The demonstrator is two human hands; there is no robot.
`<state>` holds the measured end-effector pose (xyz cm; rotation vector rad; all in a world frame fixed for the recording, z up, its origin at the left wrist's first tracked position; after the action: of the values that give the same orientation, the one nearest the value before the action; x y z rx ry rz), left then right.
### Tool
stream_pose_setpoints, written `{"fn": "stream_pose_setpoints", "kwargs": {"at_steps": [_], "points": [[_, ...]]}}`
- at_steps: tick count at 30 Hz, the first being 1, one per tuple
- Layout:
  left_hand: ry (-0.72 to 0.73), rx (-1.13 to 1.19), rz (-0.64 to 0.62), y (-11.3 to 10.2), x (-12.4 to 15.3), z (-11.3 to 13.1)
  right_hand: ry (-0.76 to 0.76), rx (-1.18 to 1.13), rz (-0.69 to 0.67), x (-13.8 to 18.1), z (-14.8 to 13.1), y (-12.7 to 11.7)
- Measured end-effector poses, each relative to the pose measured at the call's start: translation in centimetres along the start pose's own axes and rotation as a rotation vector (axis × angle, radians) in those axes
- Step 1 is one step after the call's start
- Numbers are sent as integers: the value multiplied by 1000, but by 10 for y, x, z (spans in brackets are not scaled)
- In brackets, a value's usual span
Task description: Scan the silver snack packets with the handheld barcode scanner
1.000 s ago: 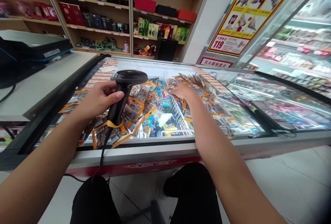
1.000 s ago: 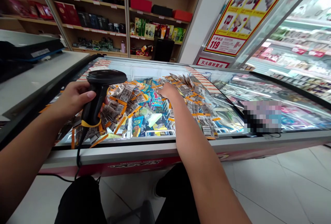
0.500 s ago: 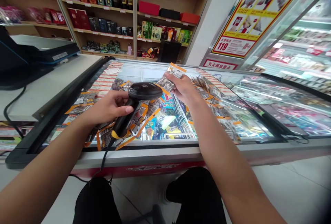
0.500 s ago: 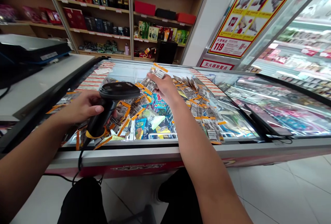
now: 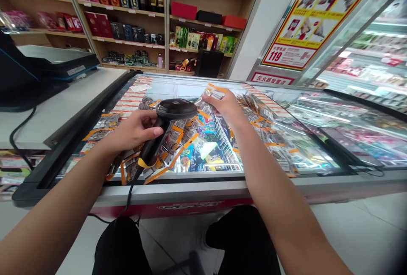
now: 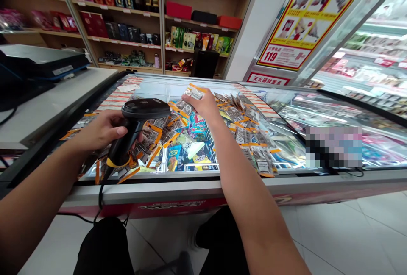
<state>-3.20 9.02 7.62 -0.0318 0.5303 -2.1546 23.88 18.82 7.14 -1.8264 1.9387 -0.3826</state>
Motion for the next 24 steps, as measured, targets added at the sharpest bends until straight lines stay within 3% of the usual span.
{"fn": "stream_pose_setpoints", "kwargs": {"at_steps": [2, 3, 5, 8, 14, 16, 21, 24], "points": [[3, 35, 31, -3, 1, -2, 23, 232, 135, -4, 9, -22], [3, 56, 38, -3, 1, -3, 45, 336, 127, -6, 14, -26], [1, 86, 39, -4, 1, -4, 93, 430, -49, -8, 25, -19], [-8, 71, 59, -5, 2, -4, 111, 313, -331, -3, 31, 5], [-7, 26, 76, -8, 1, -4, 38, 656, -506, 10, 13, 30], [-7, 31, 67, -8, 0, -6, 55, 651, -502, 16, 9, 31], [-46, 50, 53, -8, 2, -10, 138, 646, -286, 46, 8, 21], [-22, 62, 65, -11, 4, -12, 105, 627, -366, 76, 9, 44]]}}
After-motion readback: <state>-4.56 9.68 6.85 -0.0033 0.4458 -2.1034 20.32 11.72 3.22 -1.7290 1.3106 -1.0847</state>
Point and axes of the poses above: each hand's wrist, its own x-axis away from the middle knuckle, its own y-axis out of the palm, z = x × y, the point moved 8 cm from there along -x, towards the middle knuckle, and after that the axes turned 6 degrees about -z, right-handed, at the moved point
